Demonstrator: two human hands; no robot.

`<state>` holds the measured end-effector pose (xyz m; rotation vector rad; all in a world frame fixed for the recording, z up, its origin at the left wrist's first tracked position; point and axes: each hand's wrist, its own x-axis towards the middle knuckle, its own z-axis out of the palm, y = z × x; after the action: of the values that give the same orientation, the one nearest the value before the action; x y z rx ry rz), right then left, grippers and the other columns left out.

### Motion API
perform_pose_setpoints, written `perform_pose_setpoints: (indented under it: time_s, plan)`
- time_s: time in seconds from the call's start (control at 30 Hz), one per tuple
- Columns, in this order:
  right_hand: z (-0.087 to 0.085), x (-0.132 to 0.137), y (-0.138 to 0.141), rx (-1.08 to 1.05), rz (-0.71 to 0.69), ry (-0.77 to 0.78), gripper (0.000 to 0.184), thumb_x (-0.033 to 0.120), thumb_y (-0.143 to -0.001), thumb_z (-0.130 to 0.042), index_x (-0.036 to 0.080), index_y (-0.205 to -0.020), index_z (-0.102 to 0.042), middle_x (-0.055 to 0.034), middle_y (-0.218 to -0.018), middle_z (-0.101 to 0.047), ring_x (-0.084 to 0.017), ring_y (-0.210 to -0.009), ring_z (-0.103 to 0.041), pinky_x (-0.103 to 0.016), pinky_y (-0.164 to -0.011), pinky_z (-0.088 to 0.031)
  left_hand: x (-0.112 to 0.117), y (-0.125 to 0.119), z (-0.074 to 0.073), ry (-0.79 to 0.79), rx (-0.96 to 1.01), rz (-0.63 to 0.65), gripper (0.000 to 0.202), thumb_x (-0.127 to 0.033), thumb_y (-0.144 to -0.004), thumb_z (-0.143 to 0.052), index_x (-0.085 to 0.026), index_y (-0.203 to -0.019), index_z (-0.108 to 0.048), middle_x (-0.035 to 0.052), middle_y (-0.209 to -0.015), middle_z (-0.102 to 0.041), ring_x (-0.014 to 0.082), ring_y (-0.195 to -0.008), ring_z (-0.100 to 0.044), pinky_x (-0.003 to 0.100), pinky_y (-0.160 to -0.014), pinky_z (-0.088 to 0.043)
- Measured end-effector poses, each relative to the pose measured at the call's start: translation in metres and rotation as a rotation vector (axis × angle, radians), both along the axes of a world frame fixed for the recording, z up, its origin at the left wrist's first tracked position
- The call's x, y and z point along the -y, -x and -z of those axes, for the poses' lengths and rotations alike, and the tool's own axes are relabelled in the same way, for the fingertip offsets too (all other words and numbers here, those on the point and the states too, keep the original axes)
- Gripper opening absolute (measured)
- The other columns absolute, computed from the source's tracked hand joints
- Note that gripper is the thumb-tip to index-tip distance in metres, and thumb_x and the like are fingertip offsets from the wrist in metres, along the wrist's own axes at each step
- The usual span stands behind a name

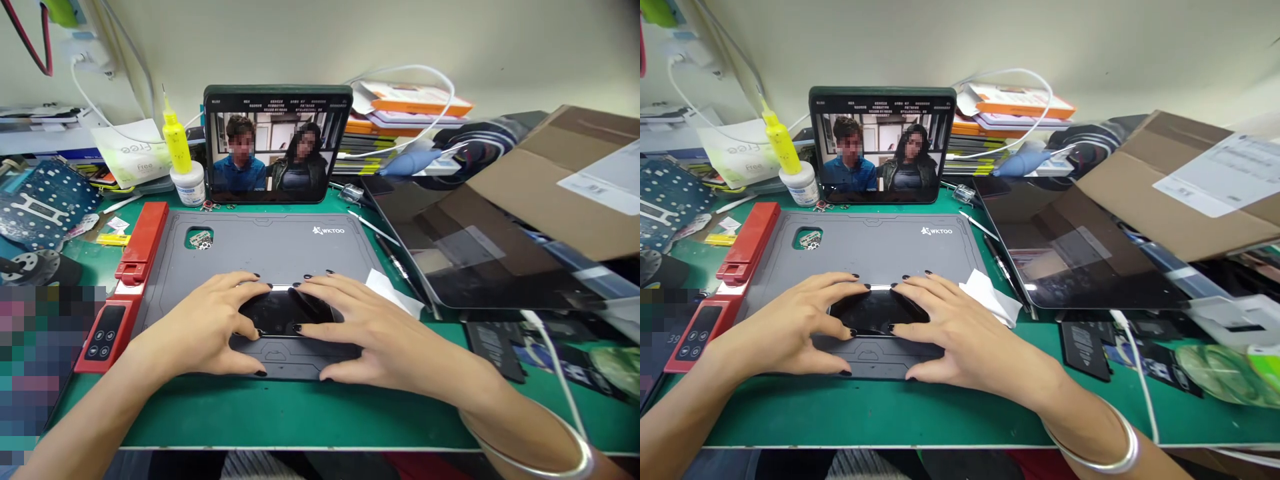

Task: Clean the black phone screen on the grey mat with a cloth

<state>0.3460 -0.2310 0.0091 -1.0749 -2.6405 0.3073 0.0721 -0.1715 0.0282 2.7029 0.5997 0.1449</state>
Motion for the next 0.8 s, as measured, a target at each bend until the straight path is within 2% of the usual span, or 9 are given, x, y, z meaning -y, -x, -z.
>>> perform_pose_setpoints:
  time_s: [0.3, 0.67, 0.8]
  plan:
    - [0.0, 0.001, 0.005, 0.012, -0.004, -0.003, 0.049, 0.039, -0.07, -0.088, 0.03, -0.115, -0.072, -0.0155, -0.14, -0.05, -0.038, -0.13, -0.046, -0.061, -0.104, -0.04, 0.005, -0.008, 0.006, 0.001, 0.063, 0.027, 0.034, -0.048, -0.071, -0.083, -0.021, -0.092, -0.079, 0.0189, -0.14, -0.053, 0.0418, -0.132, -0.045, 0.058, -0.106, -0.04]
    - [-0.001, 0.002, 0.012, 0.018, -0.007, 0.033, 0.056, 0.043, -0.069, -0.088, 0.032, -0.121, -0.069, -0.0156, -0.141, -0.05, -0.038, -0.133, -0.043, -0.062, -0.108, -0.036, 0.009, -0.011, 0.011, -0.028, 0.063, 0.023, 0.039, -0.049, -0.075, -0.077, -0.021, -0.103, -0.076, 0.0187, -0.142, -0.05, 0.0406, -0.133, -0.044, 0.058, -0.108, -0.038]
    - [0.002, 0.001, 0.012, 0.022, -0.04, 0.021, 0.055, 0.046, -0.072, -0.086, 0.03, -0.121, -0.069, -0.0168, -0.143, -0.048, -0.038, -0.133, -0.043, -0.063, -0.109, -0.034, 0.008, -0.008, 0.014, -0.085, 0.136, 0.054, 0.041, -0.048, -0.076, -0.076, -0.022, -0.107, -0.074, 0.0171, -0.141, -0.051, 0.0382, -0.131, -0.046, 0.056, -0.108, -0.04]
